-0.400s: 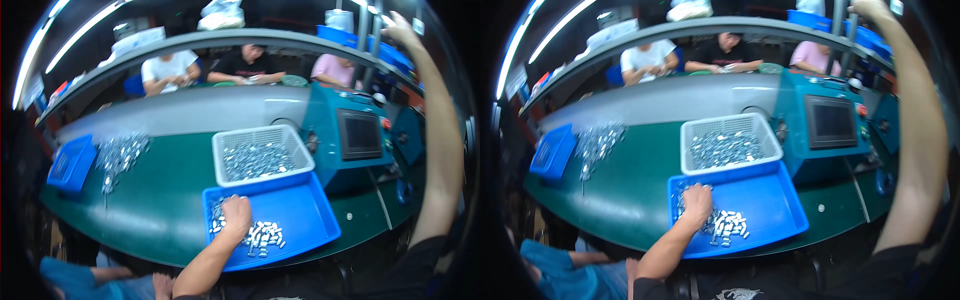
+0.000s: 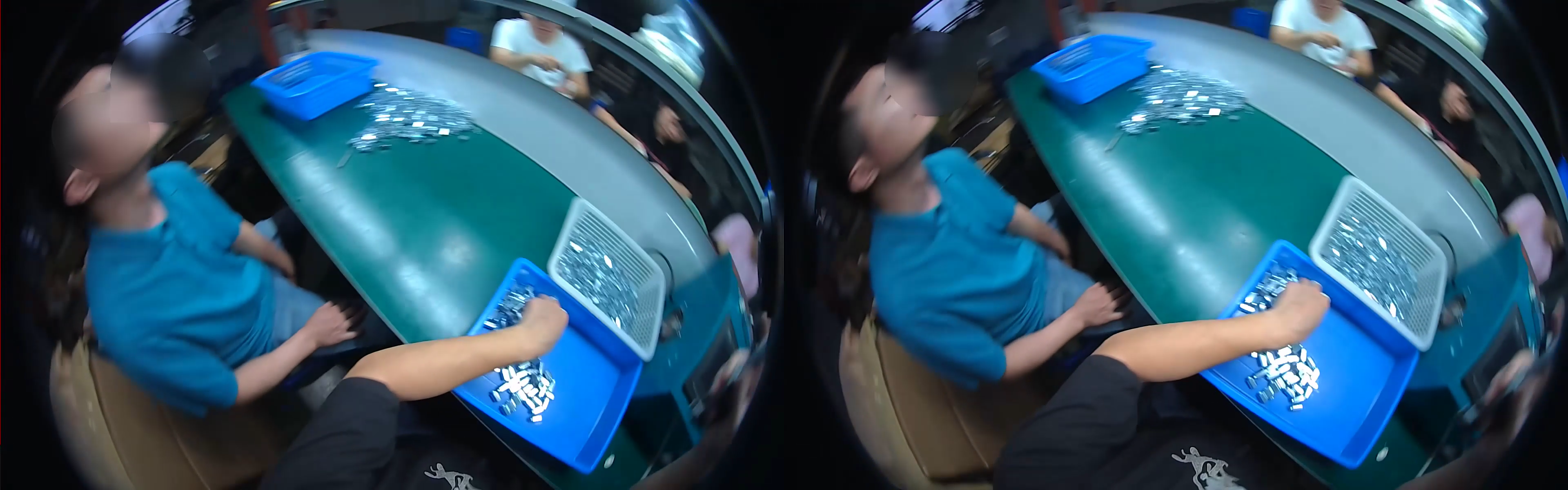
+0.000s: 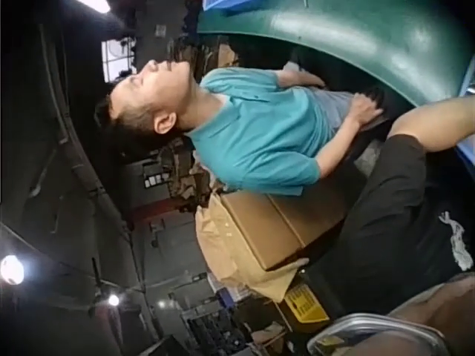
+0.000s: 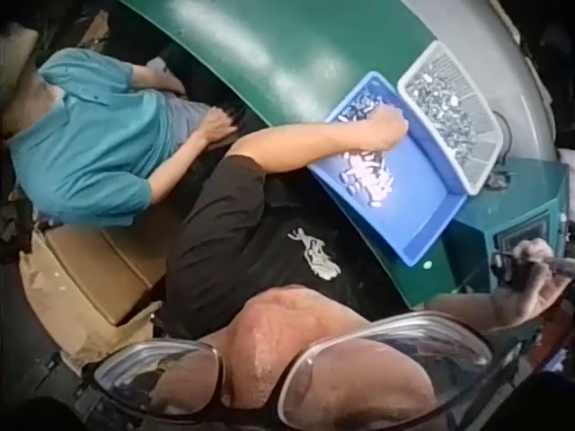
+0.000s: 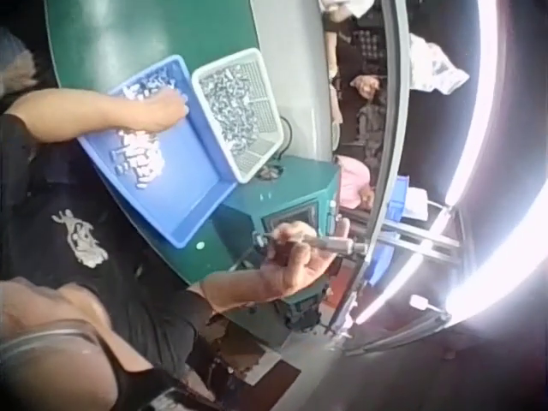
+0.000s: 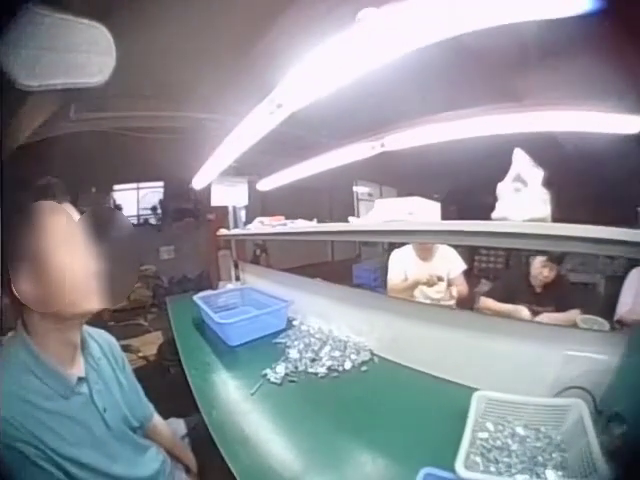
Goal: Using a digital micrometer to measure the dimensions of small metal parts at a factory workstation.
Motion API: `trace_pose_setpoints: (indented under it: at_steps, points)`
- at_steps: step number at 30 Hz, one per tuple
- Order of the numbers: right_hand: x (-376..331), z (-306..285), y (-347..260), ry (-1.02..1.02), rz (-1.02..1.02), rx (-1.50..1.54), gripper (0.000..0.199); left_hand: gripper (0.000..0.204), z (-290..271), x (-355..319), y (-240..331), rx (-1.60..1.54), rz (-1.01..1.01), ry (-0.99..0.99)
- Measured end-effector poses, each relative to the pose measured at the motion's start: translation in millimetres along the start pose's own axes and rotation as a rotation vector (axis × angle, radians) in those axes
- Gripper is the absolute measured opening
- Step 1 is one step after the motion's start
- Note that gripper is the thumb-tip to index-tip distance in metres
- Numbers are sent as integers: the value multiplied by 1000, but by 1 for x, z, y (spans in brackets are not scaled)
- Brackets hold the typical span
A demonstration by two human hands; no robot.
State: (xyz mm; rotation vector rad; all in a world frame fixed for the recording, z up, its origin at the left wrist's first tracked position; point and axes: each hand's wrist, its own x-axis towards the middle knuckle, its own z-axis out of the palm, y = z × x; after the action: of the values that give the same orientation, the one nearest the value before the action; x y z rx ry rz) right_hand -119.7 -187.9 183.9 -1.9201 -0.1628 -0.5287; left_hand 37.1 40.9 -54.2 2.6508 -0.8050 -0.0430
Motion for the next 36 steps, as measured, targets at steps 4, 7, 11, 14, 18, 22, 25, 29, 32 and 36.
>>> trace_pose_setpoints:
  at_steps: [4,7,11,14,18,22,25,29,32,36]
  points:
    - [-18,55,66,-158,-13,404,78,17,7,-5,-11,-20,37,-37]
    - [-15,73,71,-43,94,435,71,15,8,-4,-12,-84,87,20]
    - [-7,73,92,13,219,545,69,13,-5,-8,-8,-197,51,112]
    - [-7,70,107,21,295,545,67,14,-15,-3,-3,-301,9,117]
    - [-1,74,117,27,334,589,62,16,-19,-1,-2,-437,105,119]
    - [5,77,123,45,374,668,58,21,-7,5,-6,-485,192,197]
    - [8,80,122,41,392,688,54,21,-9,5,-4,-496,229,214]
    - [12,79,122,47,407,699,51,20,-19,6,13,-752,123,31]
    - [13,79,123,72,414,722,50,24,-31,5,33,-987,57,-197]
    - [12,78,120,172,379,770,46,25,-37,10,63,-1048,138,-145]
